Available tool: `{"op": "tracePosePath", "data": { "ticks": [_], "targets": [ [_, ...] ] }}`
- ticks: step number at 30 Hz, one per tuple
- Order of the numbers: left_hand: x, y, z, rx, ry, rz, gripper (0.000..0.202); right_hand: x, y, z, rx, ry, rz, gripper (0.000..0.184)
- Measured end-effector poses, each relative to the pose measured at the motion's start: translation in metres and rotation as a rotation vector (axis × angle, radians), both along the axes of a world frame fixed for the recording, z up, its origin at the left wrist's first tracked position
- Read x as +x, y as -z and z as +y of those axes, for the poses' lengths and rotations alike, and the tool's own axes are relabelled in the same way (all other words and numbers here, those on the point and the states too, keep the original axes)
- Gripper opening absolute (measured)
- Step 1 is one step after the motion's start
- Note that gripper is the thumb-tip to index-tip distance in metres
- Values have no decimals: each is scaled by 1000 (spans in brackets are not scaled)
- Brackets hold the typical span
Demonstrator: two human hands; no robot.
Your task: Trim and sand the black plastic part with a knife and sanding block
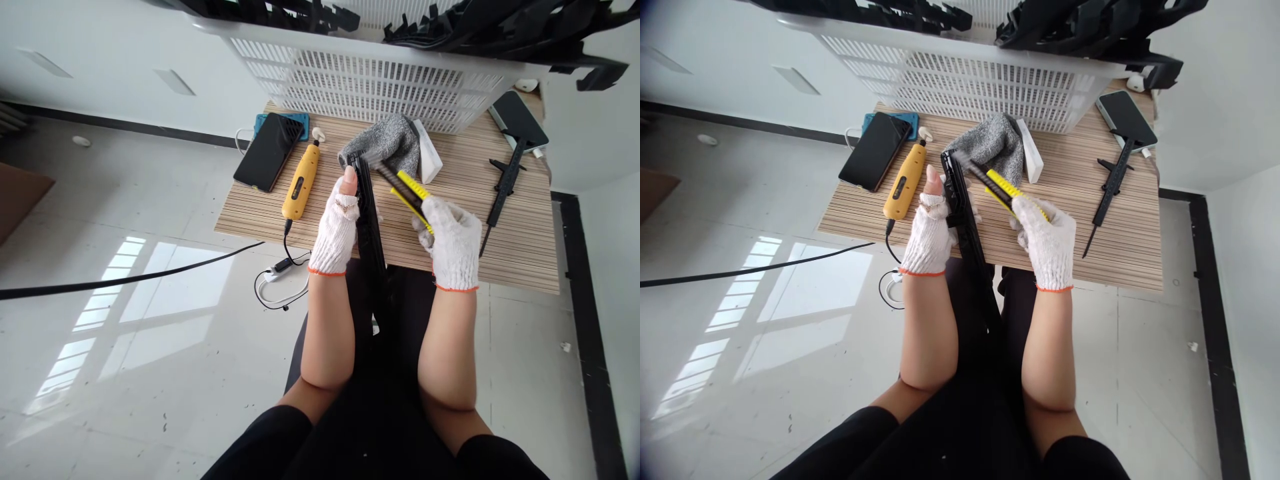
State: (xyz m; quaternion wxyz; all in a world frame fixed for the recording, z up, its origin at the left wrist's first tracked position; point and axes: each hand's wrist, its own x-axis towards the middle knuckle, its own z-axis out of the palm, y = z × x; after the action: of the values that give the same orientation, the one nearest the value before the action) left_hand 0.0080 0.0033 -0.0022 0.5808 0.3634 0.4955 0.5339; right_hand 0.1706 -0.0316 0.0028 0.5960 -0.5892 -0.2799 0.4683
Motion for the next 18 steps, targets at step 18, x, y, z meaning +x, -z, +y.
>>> {"op": "tracePosePath", "data": {
  "ticks": [18],
  "targets": [
    [-1,-1,1,-12,32,-58,67,1,4,2,28,18,-39,32]
  ]
}}
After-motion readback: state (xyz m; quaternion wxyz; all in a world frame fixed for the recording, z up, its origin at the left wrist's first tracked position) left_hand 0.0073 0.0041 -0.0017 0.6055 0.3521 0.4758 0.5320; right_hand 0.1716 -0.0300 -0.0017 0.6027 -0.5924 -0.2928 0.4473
